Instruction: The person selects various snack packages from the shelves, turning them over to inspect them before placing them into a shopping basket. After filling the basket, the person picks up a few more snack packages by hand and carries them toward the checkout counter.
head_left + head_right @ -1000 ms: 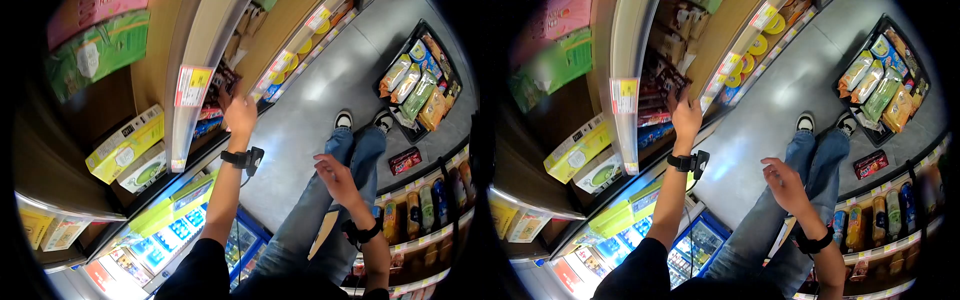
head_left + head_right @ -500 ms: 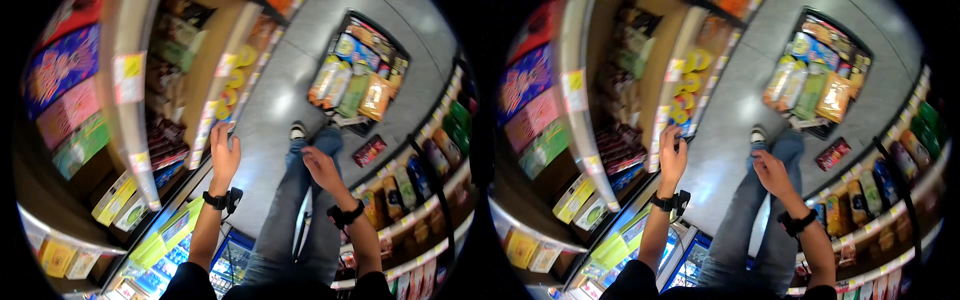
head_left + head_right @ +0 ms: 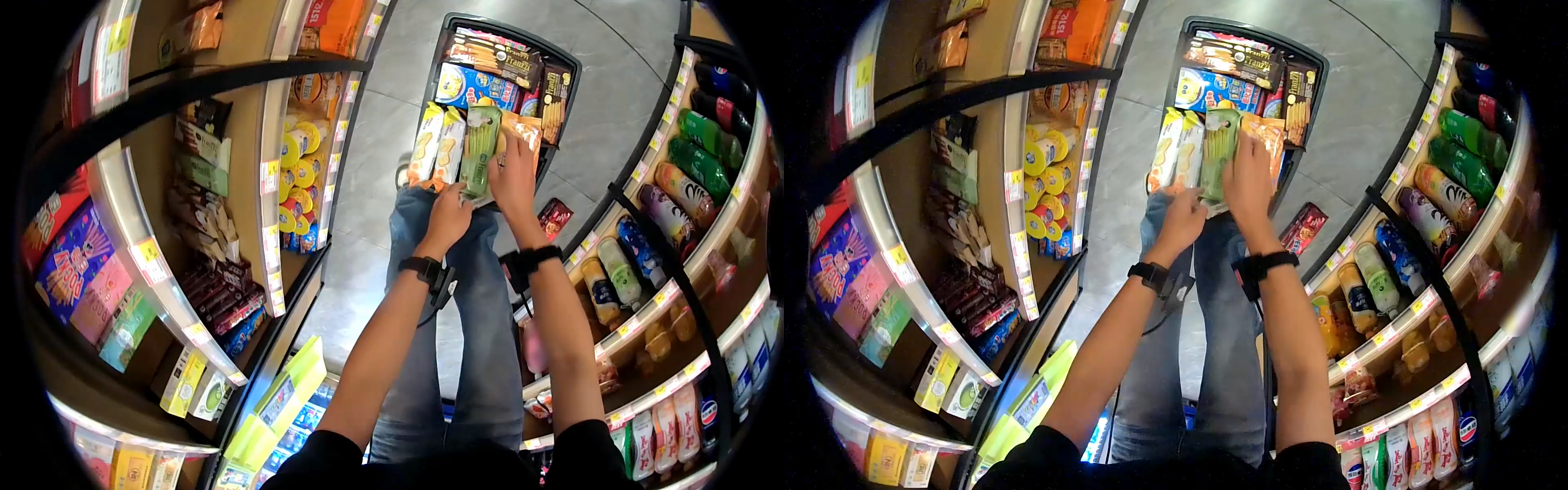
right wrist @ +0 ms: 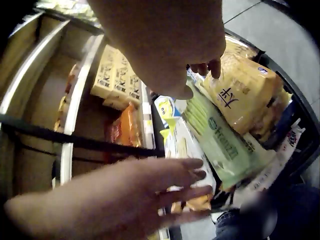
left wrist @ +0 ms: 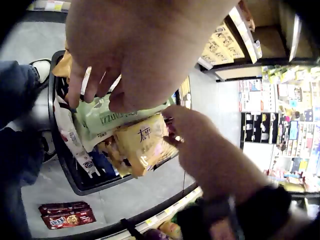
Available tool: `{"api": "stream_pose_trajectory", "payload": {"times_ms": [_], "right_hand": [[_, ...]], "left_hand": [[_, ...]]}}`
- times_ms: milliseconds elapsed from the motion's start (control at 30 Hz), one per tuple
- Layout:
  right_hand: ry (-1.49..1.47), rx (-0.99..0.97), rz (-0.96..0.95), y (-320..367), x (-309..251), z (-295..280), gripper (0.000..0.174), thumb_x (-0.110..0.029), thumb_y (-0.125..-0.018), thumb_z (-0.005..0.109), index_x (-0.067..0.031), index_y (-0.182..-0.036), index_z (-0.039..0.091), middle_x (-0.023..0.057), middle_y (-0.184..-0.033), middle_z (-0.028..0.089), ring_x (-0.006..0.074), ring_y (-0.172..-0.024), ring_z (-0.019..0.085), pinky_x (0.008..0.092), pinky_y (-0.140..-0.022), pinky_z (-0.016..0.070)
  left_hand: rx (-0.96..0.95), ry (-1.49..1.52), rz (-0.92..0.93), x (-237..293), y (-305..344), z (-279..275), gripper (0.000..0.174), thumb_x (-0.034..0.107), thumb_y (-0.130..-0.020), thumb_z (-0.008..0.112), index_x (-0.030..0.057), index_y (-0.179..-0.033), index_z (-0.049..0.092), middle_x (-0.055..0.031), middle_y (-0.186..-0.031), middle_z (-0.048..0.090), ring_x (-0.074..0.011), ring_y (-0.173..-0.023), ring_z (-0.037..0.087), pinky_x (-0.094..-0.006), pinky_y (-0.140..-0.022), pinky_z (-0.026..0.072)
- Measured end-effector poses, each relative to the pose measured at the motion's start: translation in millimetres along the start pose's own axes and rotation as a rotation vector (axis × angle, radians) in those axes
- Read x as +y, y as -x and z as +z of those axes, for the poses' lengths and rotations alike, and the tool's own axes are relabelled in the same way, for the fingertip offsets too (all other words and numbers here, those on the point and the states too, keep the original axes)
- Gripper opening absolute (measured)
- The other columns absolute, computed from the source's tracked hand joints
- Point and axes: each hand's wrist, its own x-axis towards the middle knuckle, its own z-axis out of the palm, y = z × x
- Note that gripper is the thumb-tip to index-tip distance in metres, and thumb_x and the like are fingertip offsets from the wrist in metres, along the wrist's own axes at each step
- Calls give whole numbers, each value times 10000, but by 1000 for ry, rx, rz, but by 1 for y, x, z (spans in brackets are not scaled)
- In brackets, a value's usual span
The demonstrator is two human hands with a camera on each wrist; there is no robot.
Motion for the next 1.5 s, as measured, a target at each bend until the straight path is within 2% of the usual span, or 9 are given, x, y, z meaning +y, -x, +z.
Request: {"api": "stream_pose_trajectory", "payload": {"times_ms": [433, 567, 667, 867, 967, 1067, 1200, 1333, 1500], "right_hand": [[238, -10, -138, -68, 15, 39, 374, -181, -740, 757, -40, -1039, 582, 156, -1046, 598, 361, -1046, 526, 438, -880, 435], [-68, -197, 57, -63, 11, 31, 297, -171, -813, 716, -18, -966, 512, 184, -927, 614, 373, -891, 601, 452, -750, 463], [-160, -133, -73, -55, 4, 13, 262, -144, -845, 690, -14, -983, 509, 198, -881, 627, 370, -793, 630, 418, -674, 482], [-317, -62, 122, -32, -38, -51, 252, -169, -828, 702, -44, -1008, 577, 171, -805, 658, 313, -667, 636, 369, -605, 497], [-501, -193, 290, -26, -72, -86, 285, -212, -891, 645, -35, -1110, 604, 105, -949, 664, 186, -857, 633, 310, -740, 489], [-888, -366, 342, -19, -89, -102, 383, -248, -962, 558, -28, -1276, 554, 64, -1186, 580, 136, -1130, 512, 306, -949, 400], [-1094, -414, 349, 2, -117, -95, 450, -187, -965, 553, -52, -1376, 427, 119, -1222, 570, 176, -1150, 522, 320, -986, 392], [-1244, -451, 349, 9, -134, -95, 458, -89, -938, 588, -52, -1359, 411, 146, -1215, 580, 187, -1084, 575, 315, -935, 447], [-1216, -366, 348, 15, -152, -92, 568, -208, -925, 567, -103, -1439, 349, 106, -1242, 579, 153, -1025, 606, 270, -876, 481]], "left_hand": [[-96, -41, 171, -35, -36, 6, 473, 55, -823, 558, -46, -1280, 492, -241, -1271, 554, -374, -1208, 526, -388, -1024, 408], [-145, -7, 100, -29, -35, -1, 492, 80, -818, 592, -39, -1284, 488, -230, -1267, 549, -374, -1190, 528, -398, -1013, 412], [-85, -115, 106, -5, -27, -13, 603, 137, -783, 655, -16, -1319, 424, -222, -1326, 492, -386, -1208, 499, -427, -999, 420], [-29, -143, 397, 41, -5, -51, 829, 281, -765, 788, -27, -1392, 341, -247, -1294, 514, -392, -1190, 511, -424, -1006, 412], [-204, 71, 272, 63, 10, -77, 817, 316, -812, 756, -38, -1410, 327, -229, -1223, 572, -348, -1062, 602, -390, -899, 488], [-659, 883, -174, 68, 28, -110, 720, 401, -892, 668, 2, -1408, 362, -170, -1052, 639, -267, -856, 673, -342, -757, 539], [-905, 1186, -221, 84, 57, -149, 839, 642, -919, 462, -3, -1438, 329, -183, -975, 641, -225, -721, 672, -309, -625, 545], [-1036, 1382, -236, 80, 64, -162, 890, 679, -943, 312, -32, -1472, 232, -202, -943, 634, -242, -698, 676, -320, -580, 548], [-1008, 1525, -337, 76, 82, -169, 939, 741, -898, 309, 22, -1494, 215, -211, -991, 632, -249, -803, 683, -344, -651, 564]]}}
